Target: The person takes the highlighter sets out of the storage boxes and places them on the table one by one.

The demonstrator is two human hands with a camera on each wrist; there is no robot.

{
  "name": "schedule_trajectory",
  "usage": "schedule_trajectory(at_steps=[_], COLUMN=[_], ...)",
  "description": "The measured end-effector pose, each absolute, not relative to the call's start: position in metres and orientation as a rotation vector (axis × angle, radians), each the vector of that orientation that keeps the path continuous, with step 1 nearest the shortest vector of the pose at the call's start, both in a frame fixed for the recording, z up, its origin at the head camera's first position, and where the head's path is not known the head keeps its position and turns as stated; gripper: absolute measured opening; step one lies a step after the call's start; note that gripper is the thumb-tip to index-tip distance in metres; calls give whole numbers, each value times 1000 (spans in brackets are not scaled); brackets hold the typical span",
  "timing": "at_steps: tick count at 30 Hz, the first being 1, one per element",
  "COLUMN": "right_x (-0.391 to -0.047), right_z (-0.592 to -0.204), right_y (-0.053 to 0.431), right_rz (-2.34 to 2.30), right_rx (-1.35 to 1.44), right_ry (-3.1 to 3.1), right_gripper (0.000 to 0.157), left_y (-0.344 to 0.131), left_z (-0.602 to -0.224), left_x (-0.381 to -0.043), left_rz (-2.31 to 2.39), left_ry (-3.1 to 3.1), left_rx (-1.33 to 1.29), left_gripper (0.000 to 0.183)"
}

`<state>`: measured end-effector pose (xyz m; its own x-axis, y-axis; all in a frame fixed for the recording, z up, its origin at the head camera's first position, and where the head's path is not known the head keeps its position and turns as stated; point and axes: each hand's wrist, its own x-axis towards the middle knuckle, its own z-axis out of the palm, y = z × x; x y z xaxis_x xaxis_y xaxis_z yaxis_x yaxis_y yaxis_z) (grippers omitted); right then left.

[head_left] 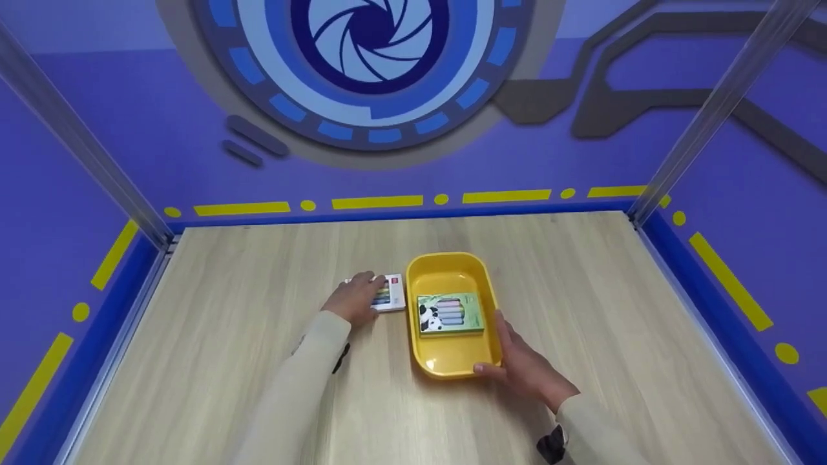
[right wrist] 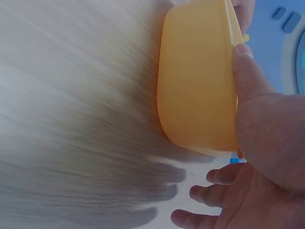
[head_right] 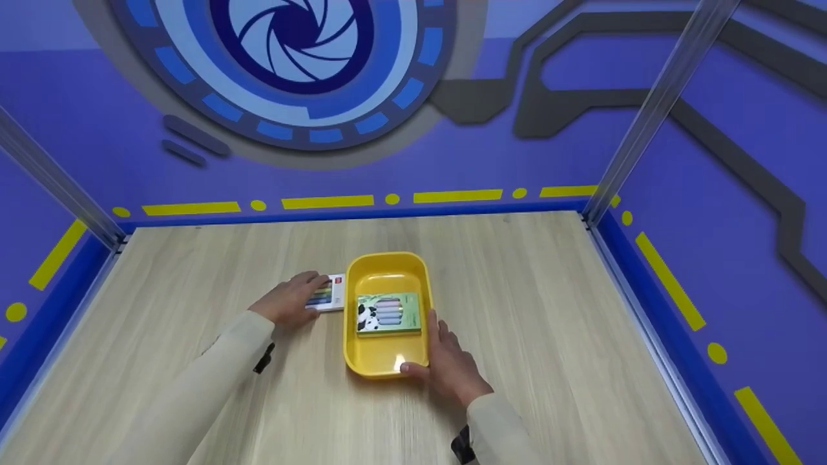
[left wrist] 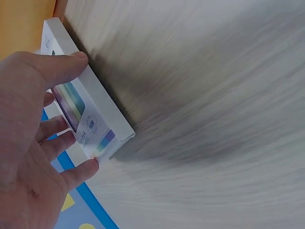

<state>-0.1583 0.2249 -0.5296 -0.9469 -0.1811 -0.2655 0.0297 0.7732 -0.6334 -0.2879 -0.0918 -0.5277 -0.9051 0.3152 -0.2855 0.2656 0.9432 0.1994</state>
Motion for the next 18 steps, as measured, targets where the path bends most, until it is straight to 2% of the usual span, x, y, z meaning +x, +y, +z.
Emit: schedule_trajectory(at_steps=[18], right_x=[-157], right_z=[-531], right_y=[224], right_rz=[-951], right_rx=[-39], right_ry=[2609], right_gripper=[118], left_y=[-93], left_z=[-523], left_x=[-280], left_rz=[200], left_ry=[2831], left_rx=[471], left_gripper=[70])
